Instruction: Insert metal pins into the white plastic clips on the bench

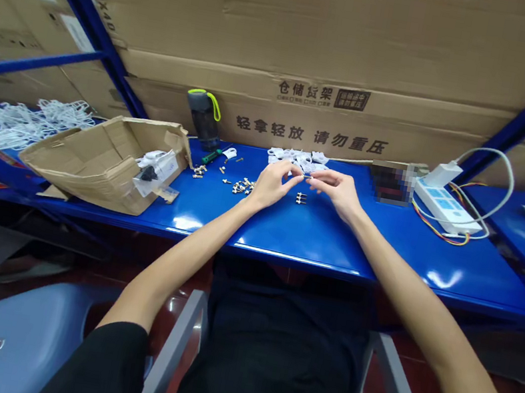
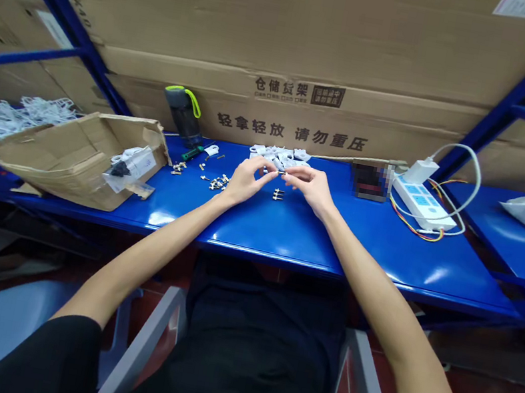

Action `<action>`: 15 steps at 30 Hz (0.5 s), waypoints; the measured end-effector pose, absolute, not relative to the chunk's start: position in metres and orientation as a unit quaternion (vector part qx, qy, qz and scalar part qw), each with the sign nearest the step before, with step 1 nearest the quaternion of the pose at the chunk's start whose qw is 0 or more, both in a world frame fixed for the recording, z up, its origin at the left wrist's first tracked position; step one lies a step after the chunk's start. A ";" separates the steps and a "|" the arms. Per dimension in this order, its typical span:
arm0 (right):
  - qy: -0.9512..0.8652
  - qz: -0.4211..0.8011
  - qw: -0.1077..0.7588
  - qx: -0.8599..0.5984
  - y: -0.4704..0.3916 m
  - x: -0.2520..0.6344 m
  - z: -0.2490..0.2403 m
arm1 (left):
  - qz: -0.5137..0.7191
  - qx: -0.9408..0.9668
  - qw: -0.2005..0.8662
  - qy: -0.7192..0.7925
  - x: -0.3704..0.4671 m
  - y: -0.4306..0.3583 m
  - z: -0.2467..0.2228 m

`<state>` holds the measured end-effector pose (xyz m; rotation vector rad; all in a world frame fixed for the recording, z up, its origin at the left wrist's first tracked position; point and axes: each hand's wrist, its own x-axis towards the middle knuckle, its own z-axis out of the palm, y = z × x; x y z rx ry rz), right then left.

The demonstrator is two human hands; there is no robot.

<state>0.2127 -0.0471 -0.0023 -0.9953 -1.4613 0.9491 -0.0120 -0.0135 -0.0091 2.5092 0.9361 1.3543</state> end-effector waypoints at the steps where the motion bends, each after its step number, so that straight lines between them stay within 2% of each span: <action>1: -0.613 0.398 0.538 -0.420 -0.047 0.213 -0.003 | 0.451 0.834 0.069 0.310 -0.012 -0.013 -0.009; 15: -0.615 0.393 0.536 -0.424 -0.048 0.212 0.000 | 0.444 0.837 0.074 0.312 -0.013 -0.013 -0.009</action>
